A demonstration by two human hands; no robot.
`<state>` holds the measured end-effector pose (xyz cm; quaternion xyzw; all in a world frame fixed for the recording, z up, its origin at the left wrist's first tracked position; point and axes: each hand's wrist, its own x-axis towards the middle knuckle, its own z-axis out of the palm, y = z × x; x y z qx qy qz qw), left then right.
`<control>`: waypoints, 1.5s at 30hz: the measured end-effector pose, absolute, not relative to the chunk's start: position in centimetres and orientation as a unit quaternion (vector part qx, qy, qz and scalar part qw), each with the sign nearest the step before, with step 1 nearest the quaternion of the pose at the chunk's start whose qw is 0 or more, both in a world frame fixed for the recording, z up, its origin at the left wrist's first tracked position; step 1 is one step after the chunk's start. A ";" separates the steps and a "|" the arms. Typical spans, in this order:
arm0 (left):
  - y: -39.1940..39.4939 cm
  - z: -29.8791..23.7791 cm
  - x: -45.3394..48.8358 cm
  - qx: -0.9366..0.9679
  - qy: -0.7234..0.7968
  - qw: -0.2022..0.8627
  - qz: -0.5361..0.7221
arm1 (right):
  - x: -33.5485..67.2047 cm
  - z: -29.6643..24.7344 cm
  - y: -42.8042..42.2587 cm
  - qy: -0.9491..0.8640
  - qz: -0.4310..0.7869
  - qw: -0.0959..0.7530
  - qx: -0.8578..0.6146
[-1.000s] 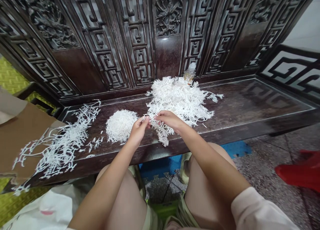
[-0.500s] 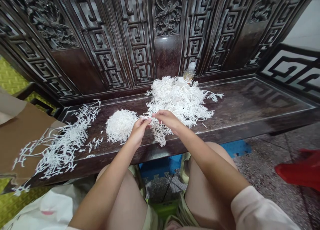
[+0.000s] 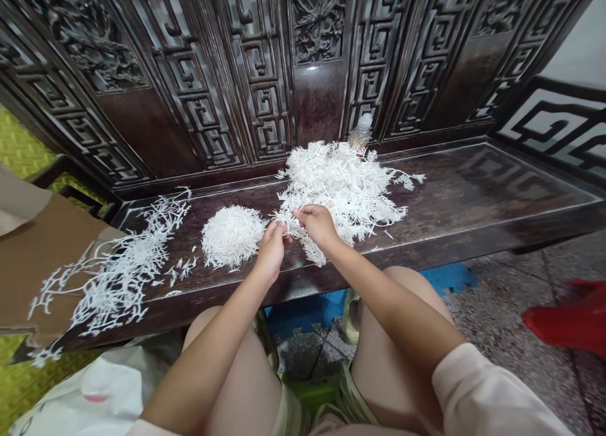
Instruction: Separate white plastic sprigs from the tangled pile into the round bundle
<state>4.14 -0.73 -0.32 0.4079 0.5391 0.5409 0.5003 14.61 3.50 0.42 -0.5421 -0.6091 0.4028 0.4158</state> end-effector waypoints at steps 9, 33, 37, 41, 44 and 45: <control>-3.4 1.1 3.8 0.512 0.543 0.387 0.542 | 17.9 0.0 6.3 -0.509 0.301 0.487 -0.642; -0.1 -0.2 0.9 0.605 0.534 0.484 0.338 | 16.2 0.4 4.6 -0.628 0.495 0.327 -0.504; -0.9 0.0 2.0 0.608 0.491 0.518 0.349 | 16.1 0.5 4.5 -0.610 0.502 0.350 -0.503; -0.8 -0.3 1.7 0.614 0.526 0.467 0.359 | 15.9 0.1 4.6 -0.607 0.505 0.348 -0.505; -0.4 -0.6 1.5 0.606 0.543 0.447 0.371 | 15.8 0.0 4.7 -0.609 0.492 0.352 -0.513; -0.4 -0.6 1.5 0.603 0.547 0.443 0.377 | 15.8 0.1 4.7 -0.609 0.490 0.355 -0.513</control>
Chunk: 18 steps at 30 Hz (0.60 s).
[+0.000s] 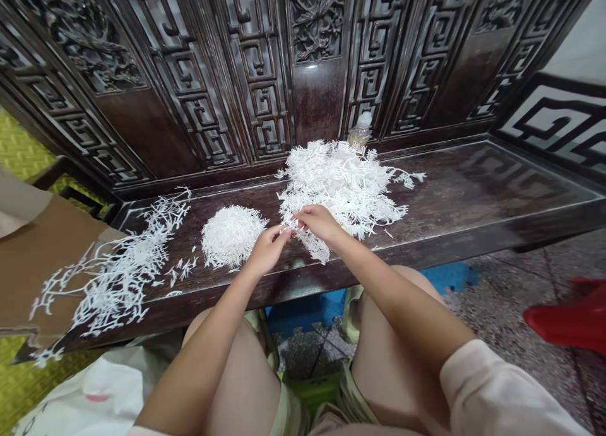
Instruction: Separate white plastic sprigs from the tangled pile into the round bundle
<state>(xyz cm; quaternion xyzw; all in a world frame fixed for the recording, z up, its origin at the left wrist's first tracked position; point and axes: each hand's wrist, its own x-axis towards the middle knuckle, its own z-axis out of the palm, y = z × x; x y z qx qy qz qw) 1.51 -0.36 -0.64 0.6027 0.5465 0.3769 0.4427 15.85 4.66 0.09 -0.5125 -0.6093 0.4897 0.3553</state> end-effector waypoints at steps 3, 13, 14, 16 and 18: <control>-0.3 -0.6 1.6 0.595 0.545 0.441 0.392 | 15.9 0.3 4.6 -0.606 0.483 0.372 -0.511; -0.5 -0.1 2.1 0.569 0.524 0.485 0.409 | 15.5 0.4 4.2 -0.582 0.453 0.443 -0.510; -0.5 -0.1 2.3 0.565 0.520 0.488 0.414 | 15.4 0.4 4.2 -0.583 0.442 0.447 -0.514; -0.4 -0.3 2.6 0.561 0.519 0.486 0.424 | 15.1 0.2 4.3 -0.583 0.418 0.458 -0.524; -0.4 -0.4 3.0 0.554 0.521 0.482 0.435 | 14.9 0.0 4.4 -0.578 0.399 0.469 -0.536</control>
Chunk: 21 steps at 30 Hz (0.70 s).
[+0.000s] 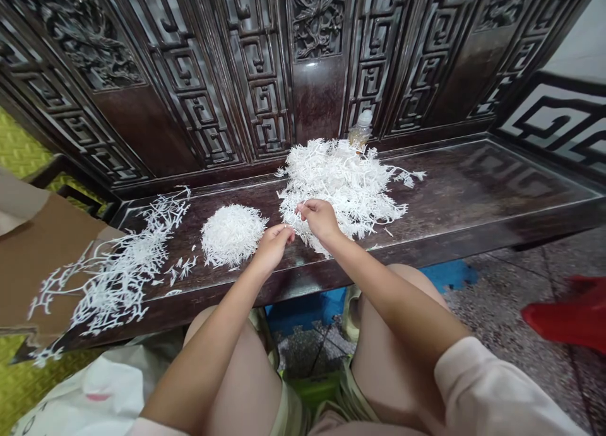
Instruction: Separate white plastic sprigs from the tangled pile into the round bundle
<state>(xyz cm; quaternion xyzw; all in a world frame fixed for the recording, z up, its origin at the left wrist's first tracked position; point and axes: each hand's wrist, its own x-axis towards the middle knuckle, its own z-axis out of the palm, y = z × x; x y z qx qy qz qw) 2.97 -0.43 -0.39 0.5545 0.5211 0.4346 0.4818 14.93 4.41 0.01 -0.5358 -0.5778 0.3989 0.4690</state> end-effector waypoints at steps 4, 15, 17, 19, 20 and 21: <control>-0.6 -0.4 3.5 0.533 0.522 0.493 0.447 | 14.8 -0.3 4.7 -0.559 0.376 0.480 -0.562; -3.3 0.2 6.0 0.401 0.499 0.587 0.495 | 15.3 -1.0 5.9 -0.526 0.335 0.487 -0.612; -4.4 0.8 6.1 0.462 0.487 0.580 0.462 | 17.3 -0.9 7.5 -0.454 0.313 0.512 -0.659; -4.7 1.0 5.4 0.490 0.476 0.590 0.431 | 19.3 -0.7 8.8 -0.442 0.304 0.519 -0.665; -4.3 0.9 4.7 0.478 0.489 0.587 0.432 | 20.0 -0.5 9.1 -0.465 0.326 0.502 -0.652; -3.5 0.7 3.8 0.455 0.520 0.566 0.450 | 20.4 -0.3 9.1 -0.482 0.357 0.484 -0.637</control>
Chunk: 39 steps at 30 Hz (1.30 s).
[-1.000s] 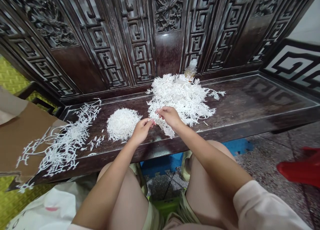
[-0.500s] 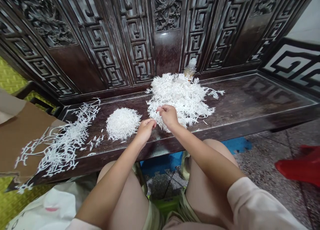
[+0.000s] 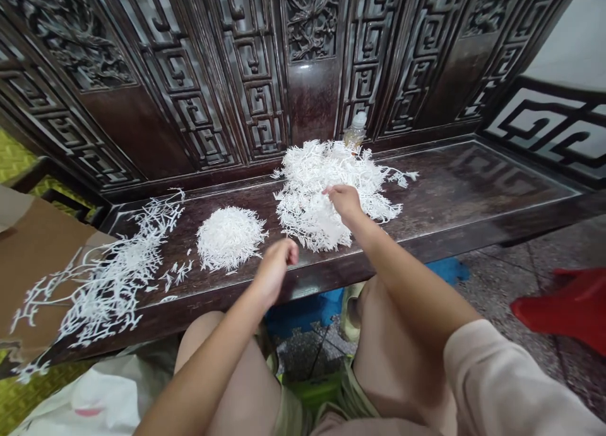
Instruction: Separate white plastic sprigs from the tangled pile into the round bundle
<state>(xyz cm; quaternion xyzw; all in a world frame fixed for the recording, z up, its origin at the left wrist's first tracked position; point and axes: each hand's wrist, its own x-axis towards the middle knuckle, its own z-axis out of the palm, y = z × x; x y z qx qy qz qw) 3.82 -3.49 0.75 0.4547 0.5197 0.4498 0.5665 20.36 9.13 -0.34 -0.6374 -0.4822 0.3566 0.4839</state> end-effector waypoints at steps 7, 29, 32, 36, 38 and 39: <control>2.4 -2.1 -4.4 0.390 0.694 0.412 0.444 | 17.3 0.9 6.1 -0.575 0.492 0.376 -0.535; -2.2 -0.7 4.1 0.291 0.502 0.658 0.480 | 15.5 0.9 4.7 -0.470 0.635 0.384 -0.477; -2.1 -0.5 3.4 0.241 0.522 0.653 0.493 | 15.1 1.2 4.1 -0.488 0.642 0.365 -0.465; -1.9 -0.5 3.3 0.203 0.507 0.687 0.479 | 14.8 1.2 3.4 -0.510 0.638 0.368 -0.445; -1.8 -0.6 3.5 0.200 0.500 0.690 0.484 | 14.7 1.1 3.3 -0.513 0.635 0.372 -0.441; -1.7 -0.6 3.5 0.202 0.500 0.686 0.489 | 14.7 1.0 3.3 -0.513 0.634 0.375 -0.441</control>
